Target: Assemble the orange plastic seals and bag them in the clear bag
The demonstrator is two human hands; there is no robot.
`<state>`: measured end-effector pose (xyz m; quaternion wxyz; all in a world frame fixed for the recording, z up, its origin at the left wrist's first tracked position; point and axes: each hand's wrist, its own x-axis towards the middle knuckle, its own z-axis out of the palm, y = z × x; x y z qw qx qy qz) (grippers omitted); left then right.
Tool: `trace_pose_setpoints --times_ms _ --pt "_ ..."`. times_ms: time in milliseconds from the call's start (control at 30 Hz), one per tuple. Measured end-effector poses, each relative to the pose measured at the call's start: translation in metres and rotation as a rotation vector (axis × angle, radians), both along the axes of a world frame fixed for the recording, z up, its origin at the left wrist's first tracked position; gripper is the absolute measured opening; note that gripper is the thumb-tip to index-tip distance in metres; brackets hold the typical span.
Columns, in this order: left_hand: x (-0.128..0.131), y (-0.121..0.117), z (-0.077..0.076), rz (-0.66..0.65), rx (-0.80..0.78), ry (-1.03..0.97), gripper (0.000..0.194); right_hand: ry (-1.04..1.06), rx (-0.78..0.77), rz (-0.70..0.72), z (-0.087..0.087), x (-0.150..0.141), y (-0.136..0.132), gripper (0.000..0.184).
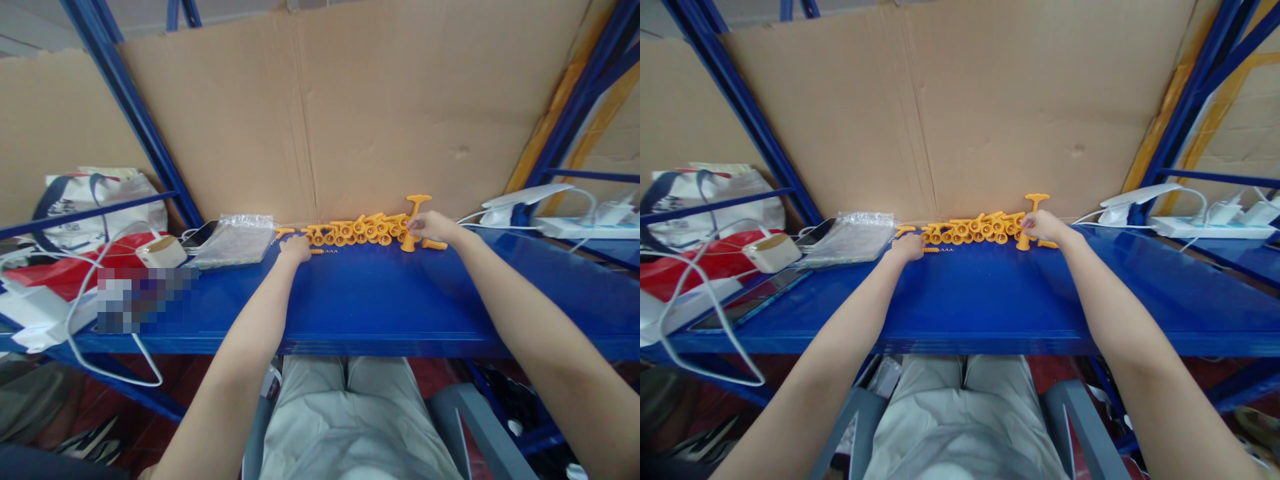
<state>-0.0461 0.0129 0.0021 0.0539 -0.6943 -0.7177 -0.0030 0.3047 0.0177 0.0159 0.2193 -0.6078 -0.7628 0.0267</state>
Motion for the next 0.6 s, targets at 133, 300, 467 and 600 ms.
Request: trace_pose_setpoints --times_ms 133,300,467,600 --pt "0.000 -0.003 0.009 -0.130 -0.174 0.008 0.035 0.054 0.046 0.025 -0.009 -0.005 0.006 0.021" --pt "0.003 -0.006 0.009 -0.230 -0.170 -0.225 0.018 0.015 -0.062 0.092 -0.028 -0.015 0.011 0.017" --pt "0.009 -0.003 -0.001 -0.342 -0.031 -0.264 0.015 -0.067 -0.066 0.014 -0.038 -0.034 0.008 0.019" --pt "0.012 -0.002 -0.002 -0.369 0.000 -0.293 0.018 -0.146 -0.039 -0.124 -0.034 -0.049 0.000 0.020"
